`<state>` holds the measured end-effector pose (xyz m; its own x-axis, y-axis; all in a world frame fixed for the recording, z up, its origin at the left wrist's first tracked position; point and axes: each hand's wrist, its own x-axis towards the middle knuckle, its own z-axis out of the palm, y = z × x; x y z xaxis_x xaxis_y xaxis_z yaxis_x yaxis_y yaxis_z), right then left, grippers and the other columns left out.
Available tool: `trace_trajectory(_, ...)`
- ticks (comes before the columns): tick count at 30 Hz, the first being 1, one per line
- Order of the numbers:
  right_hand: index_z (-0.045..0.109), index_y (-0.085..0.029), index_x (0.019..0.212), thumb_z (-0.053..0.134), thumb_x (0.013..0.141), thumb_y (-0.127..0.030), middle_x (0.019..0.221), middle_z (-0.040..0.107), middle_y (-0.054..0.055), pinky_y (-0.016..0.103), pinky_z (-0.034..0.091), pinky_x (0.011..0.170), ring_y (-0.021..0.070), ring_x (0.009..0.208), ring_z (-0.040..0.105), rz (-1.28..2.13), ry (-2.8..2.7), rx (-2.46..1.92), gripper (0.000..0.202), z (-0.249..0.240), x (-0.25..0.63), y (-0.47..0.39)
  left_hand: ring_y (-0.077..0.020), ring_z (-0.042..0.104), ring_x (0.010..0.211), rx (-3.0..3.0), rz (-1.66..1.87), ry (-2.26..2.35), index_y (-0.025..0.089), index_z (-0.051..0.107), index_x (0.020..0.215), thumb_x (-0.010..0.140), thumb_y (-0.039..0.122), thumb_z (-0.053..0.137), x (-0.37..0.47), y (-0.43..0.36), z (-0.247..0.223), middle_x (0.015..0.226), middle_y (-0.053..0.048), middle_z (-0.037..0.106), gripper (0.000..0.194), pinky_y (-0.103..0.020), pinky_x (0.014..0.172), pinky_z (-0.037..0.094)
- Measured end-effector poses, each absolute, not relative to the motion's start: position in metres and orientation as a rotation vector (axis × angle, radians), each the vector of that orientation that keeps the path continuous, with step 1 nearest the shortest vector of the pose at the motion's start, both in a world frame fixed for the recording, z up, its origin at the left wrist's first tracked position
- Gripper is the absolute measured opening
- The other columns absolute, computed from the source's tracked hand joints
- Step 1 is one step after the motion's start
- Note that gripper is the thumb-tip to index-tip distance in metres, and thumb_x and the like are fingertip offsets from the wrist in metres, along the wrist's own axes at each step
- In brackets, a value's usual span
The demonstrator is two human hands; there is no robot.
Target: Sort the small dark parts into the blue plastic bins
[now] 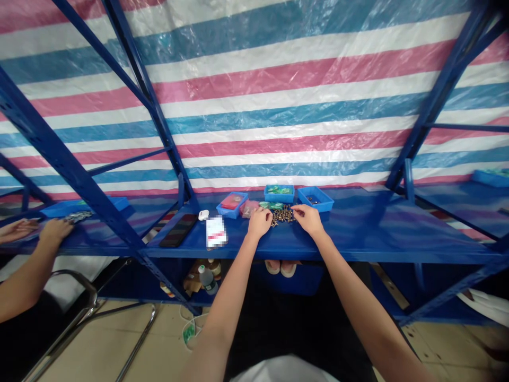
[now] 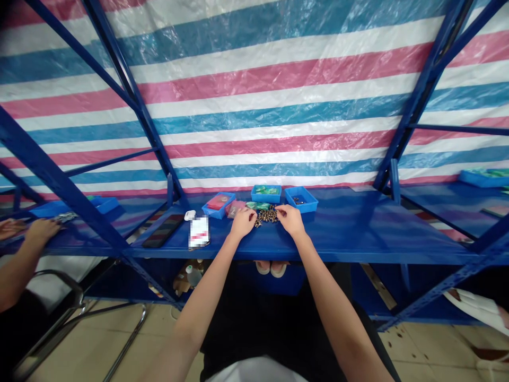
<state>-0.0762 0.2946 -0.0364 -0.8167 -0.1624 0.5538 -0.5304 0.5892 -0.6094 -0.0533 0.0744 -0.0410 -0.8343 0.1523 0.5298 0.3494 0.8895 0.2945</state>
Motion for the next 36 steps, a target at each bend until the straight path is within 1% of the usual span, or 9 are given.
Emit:
trace_trajectory(9, 0.069, -0.017, 0.096, 0.061, 0.084, -0.031, 0.089, 0.073, 0.006, 0.032, 0.052, 0.074, 0.018, 0.071, 0.063, 1.212, -2.318, 0.672, 0.02, -0.036, -0.076, 0.292, -0.021, 0.061, 0.093, -0.363, -0.531, -2.538, 0.019, 0.069, 0.087, 0.093, 0.021, 0.051, -0.053, 0.075, -0.041, 0.091, -0.007, 0.067, 0.019, -0.038, 0.101, 0.041)
trace_trajectory(12, 0.069, -0.018, 0.098, 0.057, 0.088, -0.031, 0.096, 0.072, 0.008, 0.036, 0.046, 0.086, 0.0218, 0.088, 0.062, 1.068, -2.267, 0.61, 0.021, -0.032, -0.081, 0.298, -0.0209, 0.061, 0.093, -0.356, -0.525, -2.538, 0.019, 0.069, 0.087, 0.093, 0.021, 0.051, -0.053, 0.074, -0.042, 0.09, -0.007, 0.067, 0.019, -0.038, 0.102, 0.041)
trace_trajectory(15, 0.069, -0.018, 0.101, 0.051, 0.092, -0.029, 0.104, 0.071, 0.011, 0.046, 0.032, 0.101, 0.0273, 0.107, 0.055, 0.858, -2.258, 0.312, 0.023, -0.029, -0.088, 0.306, -0.021, 0.061, 0.093, -0.361, -0.527, -2.539, 0.019, 0.069, 0.088, 0.093, 0.021, 0.051, -0.053, 0.074, -0.042, 0.091, -0.007, 0.067, 0.019, -0.038, 0.102, 0.041)
trace_trajectory(18, 0.069, -0.019, 0.108, 0.051, 0.092, -0.027, 0.114, 0.068, 0.013, 0.051, 0.024, 0.103, 0.0314, 0.117, 0.046, 0.714, -2.269, 0.078, 0.025, -0.03, -0.089, 0.312, -0.0211, 0.061, 0.093, -0.356, -0.53, -2.542, 0.02, 0.069, 0.088, 0.093, 0.021, 0.052, -0.054, 0.074, -0.043, 0.092, -0.007, 0.067, 0.018, -0.039, 0.102, 0.041)
trace_trajectory(22, 0.069, -0.022, 0.112, 0.049, 0.093, -0.03, 0.123, 0.063, 0.013, 0.047, 0.029, 0.101, 0.0316, 0.121, 0.044, 0.611, -2.277, 0.16, 0.029, -0.031, -0.082, 0.311, -0.0216, 0.061, 0.094, -0.362, -0.533, -2.536, 0.02, 0.069, 0.089, 0.094, 0.022, 0.051, -0.054, 0.075, -0.043, 0.093, -0.007, 0.067, 0.019, -0.039, 0.102, 0.04)
trace_trajectory(25, 0.07, -0.02, 0.102, 0.046, 0.096, -0.033, 0.101, 0.067, 0.012, 0.037, 0.04, 0.091, 0.0269, 0.103, 0.055, 0.631, -2.42, 0.35, 0.029, -0.032, -0.077, 0.307, -0.0215, 0.061, 0.094, -0.363, -0.527, -2.54, 0.02, 0.069, 0.088, 0.093, 0.021, 0.051, -0.053, 0.075, -0.042, 0.092, -0.007, 0.067, 0.018, -0.039, 0.103, 0.04)
trace_trajectory(27, 0.071, -0.02, 0.095, 0.05, 0.095, -0.037, 0.088, 0.068, 0.008, 0.031, 0.044, 0.08, 0.0224, 0.087, 0.06, 0.66, -2.559, 0.464, 0.027, -0.035, -0.077, 0.305, -0.0215, 0.061, 0.094, -0.361, -0.528, -2.543, 0.02, 0.069, 0.088, 0.093, 0.02, 0.052, -0.053, 0.075, -0.042, 0.092, -0.007, 0.067, 0.018, -0.039, 0.103, 0.04)
trace_trajectory(29, 0.071, -0.02, 0.091, 0.055, 0.093, -0.039, 0.087, 0.068, 0.006, 0.028, 0.044, 0.076, 0.0194, 0.08, 0.061, 0.664, -2.646, 0.528, 0.025, -0.039, -0.079, 0.305, -0.0213, 0.061, 0.094, -0.365, -0.526, -2.544, 0.02, 0.069, 0.087, 0.093, 0.02, 0.052, -0.052, 0.075, -0.041, 0.092, -0.007, 0.067, 0.018, -0.038, 0.102, 0.04)
trace_trajectory(36, 0.07, -0.019, 0.087, 0.055, 0.094, -0.027, 0.092, 0.072, 0.007, 0.026, 0.046, 0.08, 0.0191, 0.087, 0.066, 0.712, -2.652, 0.54, 0.019, -0.044, -0.084, 0.306, -0.0214, 0.06, 0.092, -0.362, -0.515, -2.546, 0.02, 0.069, 0.087, 0.093, 0.021, 0.051, -0.053, 0.075, -0.042, 0.091, -0.007, 0.067, 0.018, -0.038, 0.1, 0.041)
